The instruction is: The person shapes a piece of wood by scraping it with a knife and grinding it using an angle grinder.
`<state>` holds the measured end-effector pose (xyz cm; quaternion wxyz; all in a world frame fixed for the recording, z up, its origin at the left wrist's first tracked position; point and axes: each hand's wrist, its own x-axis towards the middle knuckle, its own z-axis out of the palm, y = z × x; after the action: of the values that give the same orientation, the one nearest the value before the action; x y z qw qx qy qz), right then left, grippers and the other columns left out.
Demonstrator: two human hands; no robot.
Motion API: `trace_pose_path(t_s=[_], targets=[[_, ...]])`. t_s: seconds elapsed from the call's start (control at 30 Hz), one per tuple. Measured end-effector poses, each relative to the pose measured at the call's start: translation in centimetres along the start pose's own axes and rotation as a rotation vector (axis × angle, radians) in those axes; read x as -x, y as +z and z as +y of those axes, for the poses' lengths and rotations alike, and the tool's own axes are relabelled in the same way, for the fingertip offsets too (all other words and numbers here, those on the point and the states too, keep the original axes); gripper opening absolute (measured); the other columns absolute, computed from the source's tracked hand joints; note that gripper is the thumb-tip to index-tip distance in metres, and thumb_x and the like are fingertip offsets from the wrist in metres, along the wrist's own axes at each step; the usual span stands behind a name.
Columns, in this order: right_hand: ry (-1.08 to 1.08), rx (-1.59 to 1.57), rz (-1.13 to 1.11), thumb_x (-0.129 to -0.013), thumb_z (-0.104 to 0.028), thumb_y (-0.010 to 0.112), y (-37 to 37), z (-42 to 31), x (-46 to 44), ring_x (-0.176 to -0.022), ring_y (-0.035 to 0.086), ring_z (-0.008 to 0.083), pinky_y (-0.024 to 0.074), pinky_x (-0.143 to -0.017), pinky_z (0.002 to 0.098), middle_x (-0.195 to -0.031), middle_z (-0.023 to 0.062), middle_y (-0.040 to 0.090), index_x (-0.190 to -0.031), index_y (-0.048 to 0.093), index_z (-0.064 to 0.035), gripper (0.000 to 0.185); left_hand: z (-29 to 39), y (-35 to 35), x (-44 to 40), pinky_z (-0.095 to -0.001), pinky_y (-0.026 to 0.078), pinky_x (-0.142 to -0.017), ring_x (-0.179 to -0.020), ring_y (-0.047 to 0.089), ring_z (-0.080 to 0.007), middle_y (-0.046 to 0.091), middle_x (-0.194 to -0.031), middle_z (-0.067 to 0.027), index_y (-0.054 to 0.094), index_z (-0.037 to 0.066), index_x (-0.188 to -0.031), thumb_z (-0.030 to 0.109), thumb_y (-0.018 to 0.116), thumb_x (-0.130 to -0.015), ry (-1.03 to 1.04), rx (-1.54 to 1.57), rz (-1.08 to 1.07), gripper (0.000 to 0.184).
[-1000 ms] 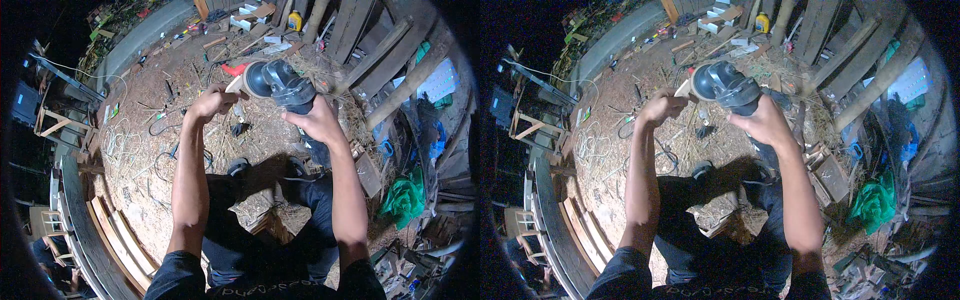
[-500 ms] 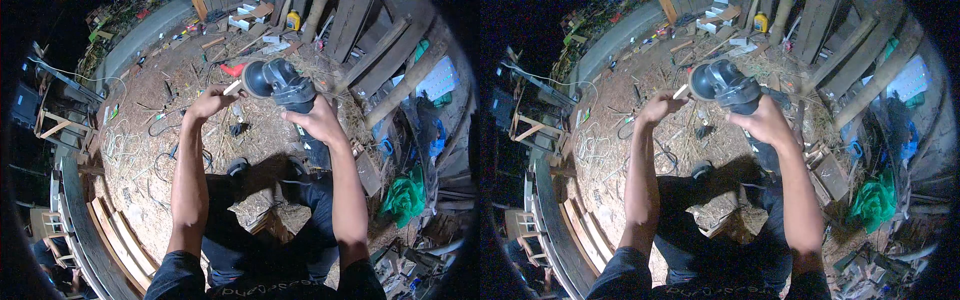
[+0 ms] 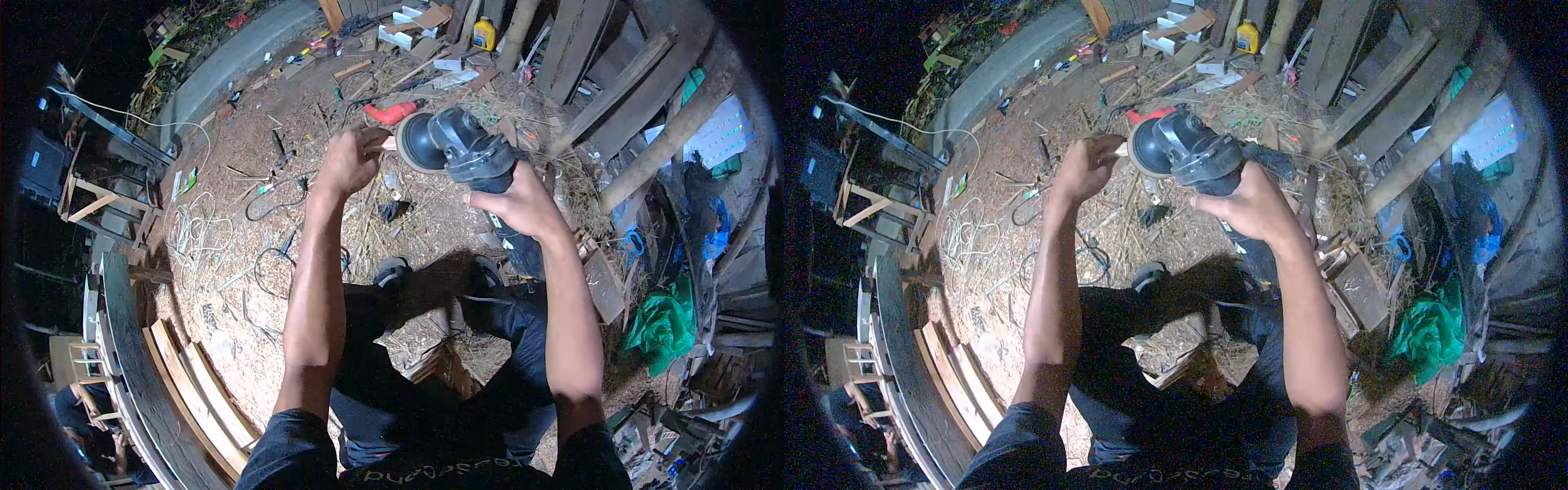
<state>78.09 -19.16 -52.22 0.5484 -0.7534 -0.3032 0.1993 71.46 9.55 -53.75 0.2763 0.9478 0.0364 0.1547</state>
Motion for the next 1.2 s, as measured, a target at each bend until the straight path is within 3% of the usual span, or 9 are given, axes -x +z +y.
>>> trace_pose_path(t_s=[0.13,0.27,0.53,0.67,0.77,0.87,0.97,1.07,1.2], targets=[[0.037,0.019,0.023,-0.069,-0.019,0.078,0.0,-0.2,0.0,-0.079,0.061,0.016,0.0478,-0.078,0.0331,-0.088,0.0067,0.069,-0.097,0.068,-0.0058,0.032,0.3,-0.5,0.4,-0.0399,0.052,-0.08,-0.094,0.065,-0.0326,0.068,-0.101,-0.0149,0.069,0.005,-0.104,-0.008,0.057,-0.069,0.053,-0.103,0.092,0.039],[-0.004,0.043,0.006,-0.071,-0.008,0.075,0.1,-0.4,0.1,-0.076,0.057,0.0099,0.0465,-0.074,0.0286,-0.084,-0.0003,0.065,-0.099,0.065,-0.0042,0.03,1.3,-0.3,0.0,-0.0408,0.052,-0.077,-0.089,0.063,-0.0356,0.066,-0.09,-0.0142,0.072,0.011,-0.099,-0.009,0.056,-0.064,0.076,-0.18,0.186,0.043],[-0.073,0.09,0.016,-0.071,-0.007,0.076,0.6,0.5,-0.2,-0.081,0.058,0.0123,0.0475,-0.078,0.0292,-0.091,0.002,0.066,-0.105,0.063,-0.0027,0.036,1.4,-0.7,0.2,-0.0396,0.051,-0.077,-0.085,0.062,-0.0355,0.066,-0.088,-0.0141,0.073,0.01,-0.095,-0.009,0.058,-0.063,0.142,-0.248,0.259,0.04],[0.02,0.013,0.074,-0.067,-0.021,0.077,0.5,0.8,-0.3,-0.076,0.064,0.0193,0.0489,-0.076,0.0352,-0.085,0.0082,0.07,-0.098,0.068,-0.0051,0.036,-0.3,-0.1,0.3,-0.037,0.051,-0.078,-0.086,0.065,-0.031,0.068,-0.093,-0.0149,0.073,0.008,-0.097,-0.007,0.06,-0.068,0.163,-0.201,0.309,0.034],[-0.02,0.039,0.108,-0.068,-0.019,0.077,0.2,0.4,-0.3,-0.076,0.064,0.0191,0.0488,-0.075,0.0352,-0.084,0.0081,0.069,-0.097,0.068,-0.0064,0.033,-0.7,-0.3,0.6,-0.0393,0.052,-0.079,-0.087,0.066,-0.0342,0.069,-0.093,-0.0162,0.071,0.008,-0.099,-0.002,0.058,-0.071,-0.074,0.107,0.107,0.032],[-0.051,0.035,0.069,-0.069,-0.018,0.076,0.5,0.1,-0.1,-0.078,0.063,0.0183,0.0486,-0.078,0.0346,-0.085,0.0082,0.07,-0.098,0.068,-0.0057,0.032,-1.5,0.4,0.4,-0.0369,0.051,-0.077,-0.085,0.068,-0.033,0.068,-0.091,-0.0201,0.07,0.006,-0.102,0.0,0.06,-0.075,-0.096,0.104,0.071,0.029],[-0.053,0.096,0.02,-0.07,-0.011,0.077,0.6,0.4,-0.3,-0.081,0.059,0.0135,0.0475,-0.079,0.0307,-0.09,0.0036,0.067,-0.102,0.066,-0.0041,0.034,-0.3,0.0,0.0,-0.0359,0.051,-0.076,-0.083,0.069,-0.0253,0.07,-0.089,-0.0175,0.07,0.003,-0.102,0.003,0.063,-0.078,-0.067,0.115,-0.009,0.025],[-0.062,0.035,0.009,-0.071,-0.007,0.077,0.8,0.5,-0.5,-0.082,0.057,0.0113,0.0468,-0.08,0.0288,-0.092,0.0011,0.066,-0.104,0.065,-0.0037,0.035,-0.4,-0.1,0.3,-0.0308,0.05,-0.077,-0.085,0.065,-0.0146,0.072,-0.093,-0.0085,0.07,0.003,-0.103,0.006,0.068,-0.081,-0.188,0.311,-0.105,0.023],[-0.07,0.037,0.028,-0.072,-0.006,0.076,0.5,-0.2,-0.3,-0.083,0.057,0.011,0.0467,-0.081,0.0292,-0.095,0.0009,0.067,-0.105,0.065,-0.0039,0.036,-2.2,0.2,0.3,-0.0279,0.048,-0.071,-0.077,0.058,-0.0092,0.069,-0.082,-0.0033,0.071,-0.001,-0.098,0.008,0.069,-0.081,-0.195,0.394,-0.131,0.02]])
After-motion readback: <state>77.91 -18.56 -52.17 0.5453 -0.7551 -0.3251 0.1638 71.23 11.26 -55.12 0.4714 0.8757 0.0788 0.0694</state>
